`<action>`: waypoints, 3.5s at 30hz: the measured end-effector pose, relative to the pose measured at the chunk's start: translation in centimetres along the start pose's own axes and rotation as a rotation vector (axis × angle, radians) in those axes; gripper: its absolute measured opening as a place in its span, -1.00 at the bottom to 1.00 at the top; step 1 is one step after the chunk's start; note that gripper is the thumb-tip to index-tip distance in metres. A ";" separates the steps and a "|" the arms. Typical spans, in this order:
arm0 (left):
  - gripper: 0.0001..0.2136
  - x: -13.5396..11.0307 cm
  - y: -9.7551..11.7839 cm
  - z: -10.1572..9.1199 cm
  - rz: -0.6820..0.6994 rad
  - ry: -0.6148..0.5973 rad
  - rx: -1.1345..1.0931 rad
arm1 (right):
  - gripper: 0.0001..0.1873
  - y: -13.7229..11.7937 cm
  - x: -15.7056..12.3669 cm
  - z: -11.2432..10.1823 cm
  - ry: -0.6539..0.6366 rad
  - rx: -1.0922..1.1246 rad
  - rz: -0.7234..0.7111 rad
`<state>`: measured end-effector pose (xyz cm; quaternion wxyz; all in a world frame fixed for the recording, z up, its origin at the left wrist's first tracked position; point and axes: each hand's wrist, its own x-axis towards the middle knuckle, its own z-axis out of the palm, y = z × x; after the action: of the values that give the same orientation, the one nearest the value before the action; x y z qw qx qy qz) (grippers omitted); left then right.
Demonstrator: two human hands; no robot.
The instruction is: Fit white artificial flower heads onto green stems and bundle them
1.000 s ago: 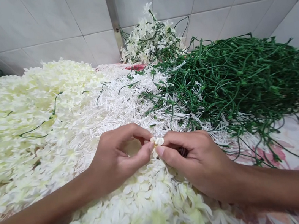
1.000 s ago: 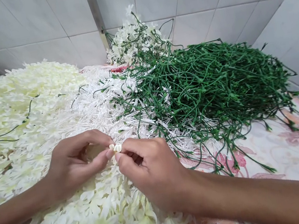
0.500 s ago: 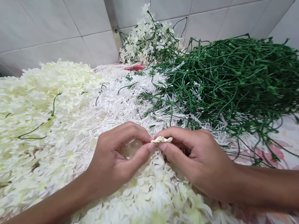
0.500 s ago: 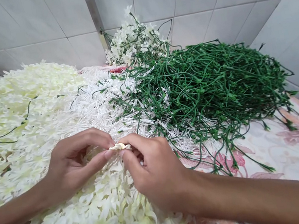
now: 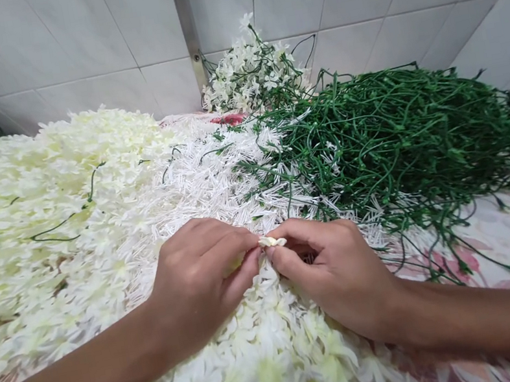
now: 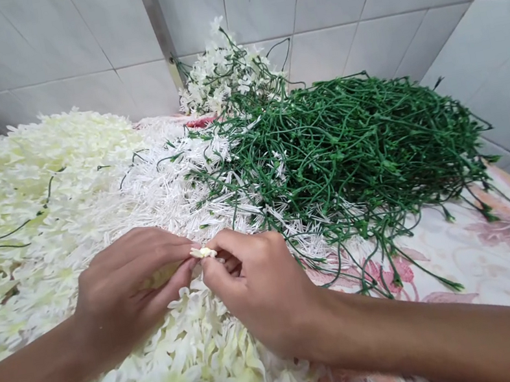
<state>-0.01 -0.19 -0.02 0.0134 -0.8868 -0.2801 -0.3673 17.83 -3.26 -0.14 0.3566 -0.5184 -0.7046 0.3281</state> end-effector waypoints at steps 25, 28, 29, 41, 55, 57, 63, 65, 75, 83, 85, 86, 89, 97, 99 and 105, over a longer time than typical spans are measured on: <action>-0.94 0.1 -0.3 -0.2 -0.136 -0.089 -0.127 | -0.77 -0.2 0.0 0.0 0.052 -0.104 -0.050; -0.93 0.2 -0.2 -0.2 -0.174 -0.116 -0.192 | -0.74 0.0 0.2 0.0 0.053 -0.082 0.009; -0.93 0.2 -0.2 -0.2 -0.186 -0.119 -0.201 | -0.73 0.1 0.2 0.0 0.056 -0.072 0.012; -0.95 0.0 -0.1 0.0 -0.138 -0.098 -0.116 | -0.71 0.2 0.1 0.0 0.030 -0.026 0.019; -0.96 -0.3 -0.2 -0.1 -0.051 -0.091 -0.069 | -0.69 0.2 0.3 0.1 0.029 0.025 0.065; -0.95 -0.3 -0.2 -0.1 -0.047 -0.095 -0.046 | -0.68 0.2 0.2 0.1 0.022 0.028 0.076; -0.89 -0.4 -0.3 0.2 -0.078 -0.098 0.004 | -0.66 0.1 0.0 0.2 -0.008 -0.005 -0.009; -0.87 -0.4 -0.2 0.3 -0.076 -0.091 0.001 | -0.66 0.0 0.1 0.2 -0.014 -0.026 -0.042; -0.93 -0.2 -0.3 0.1 -0.163 -0.057 -0.184 | -0.67 0.0 0.1 -0.1 -0.010 0.021 0.083; -0.92 -0.1 -0.7 -0.1 -0.298 -0.087 -0.455 | -0.69 0.1 0.2 -0.2 -0.022 0.053 0.093; -0.93 0.1 -0.9 -0.2 -0.410 -0.134 -0.565 | -0.70 0.1 0.2 -0.2 -0.038 0.069 0.086; -0.92 0.1 -1.0 -0.3 -0.454 -0.156 -0.618 | -0.70 0.1 0.2 -0.2 -0.050 0.079 0.084; -0.93 0.3 -1.1 -0.3 -0.519 -0.176 -0.718 | -0.71 0.0 0.1 -0.2 -0.072 0.094 0.088; -0.96 0.2 -0.9 0.0 -0.541 -0.121 -0.660 | -0.70 0.1 0.0 -0.2 -0.079 0.055 0.053; -0.95 0.2 -0.7 -0.1 -0.531 -0.118 -0.616 | -0.70 0.1 0.0 -0.1 -0.075 0.044 0.043; -0.93 0.4 -0.4 -0.2 -0.477 -0.139 -0.545 | -0.68 0.2 0.1 0.0 -0.039 0.005 0.018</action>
<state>-0.16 0.33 0.31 -0.3284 -0.7904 -0.3712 -0.3602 17.89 -3.16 -0.28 0.3410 -0.5173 -0.7059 0.3433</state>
